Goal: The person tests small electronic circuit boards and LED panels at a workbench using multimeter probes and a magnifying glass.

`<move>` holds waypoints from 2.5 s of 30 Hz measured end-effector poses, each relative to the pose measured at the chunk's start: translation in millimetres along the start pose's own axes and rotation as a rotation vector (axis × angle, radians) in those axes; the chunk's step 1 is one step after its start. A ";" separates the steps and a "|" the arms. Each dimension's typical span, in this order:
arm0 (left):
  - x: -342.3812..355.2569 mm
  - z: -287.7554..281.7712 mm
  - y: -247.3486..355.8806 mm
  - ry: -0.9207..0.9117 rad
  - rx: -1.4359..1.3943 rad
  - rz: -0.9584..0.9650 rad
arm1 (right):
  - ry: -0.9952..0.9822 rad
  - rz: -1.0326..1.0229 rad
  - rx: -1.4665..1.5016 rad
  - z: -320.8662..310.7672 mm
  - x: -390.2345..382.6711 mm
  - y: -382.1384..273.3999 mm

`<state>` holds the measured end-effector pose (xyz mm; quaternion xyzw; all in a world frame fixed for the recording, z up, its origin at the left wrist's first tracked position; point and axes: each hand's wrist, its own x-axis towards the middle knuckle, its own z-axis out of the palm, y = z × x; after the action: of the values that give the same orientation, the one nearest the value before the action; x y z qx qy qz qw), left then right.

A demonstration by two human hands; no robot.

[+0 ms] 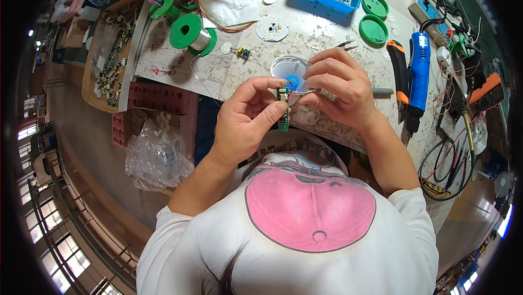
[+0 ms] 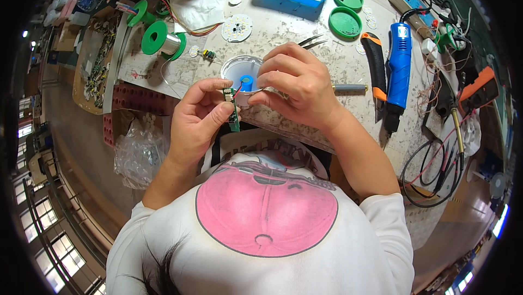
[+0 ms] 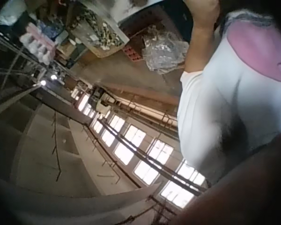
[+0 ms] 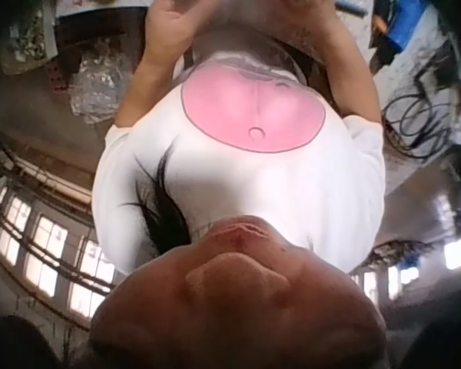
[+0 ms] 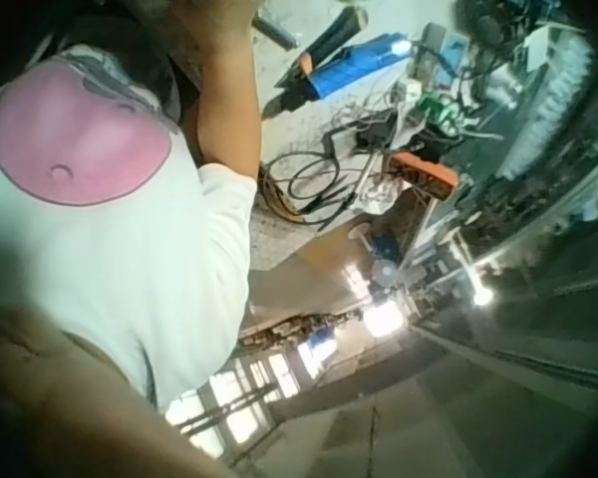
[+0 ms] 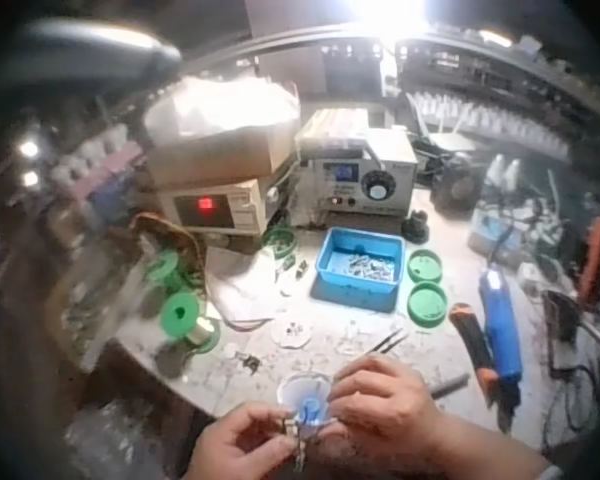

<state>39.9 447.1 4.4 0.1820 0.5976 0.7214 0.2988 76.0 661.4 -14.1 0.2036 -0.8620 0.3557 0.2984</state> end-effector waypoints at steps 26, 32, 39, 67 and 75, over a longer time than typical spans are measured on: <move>-13.6 -19.1 -1.3 -0.011 -0.086 0.032 | -0.070 0.060 0.168 1.9 18.9 -3.4; -17.6 -20.1 -4.4 -0.017 -0.123 0.029 | -0.068 0.235 -0.078 26.8 53.1 20.4; -14.2 -16.5 -2.0 -0.016 -0.188 0.022 | -0.274 0.385 -0.490 67.3 64.9 50.7; 9.4 6.7 10.7 0.012 -0.084 -0.133 | 0.322 0.653 0.984 6.1 9.7 -2.4; 18.3 9.9 14.2 0.025 -0.002 -0.038 | 0.375 0.633 0.959 6.0 9.1 -3.4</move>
<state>29.1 464.8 18.6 0.1614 0.6040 0.7184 0.3050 69.0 653.5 -9.9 -0.0172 -0.5570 0.8059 0.1998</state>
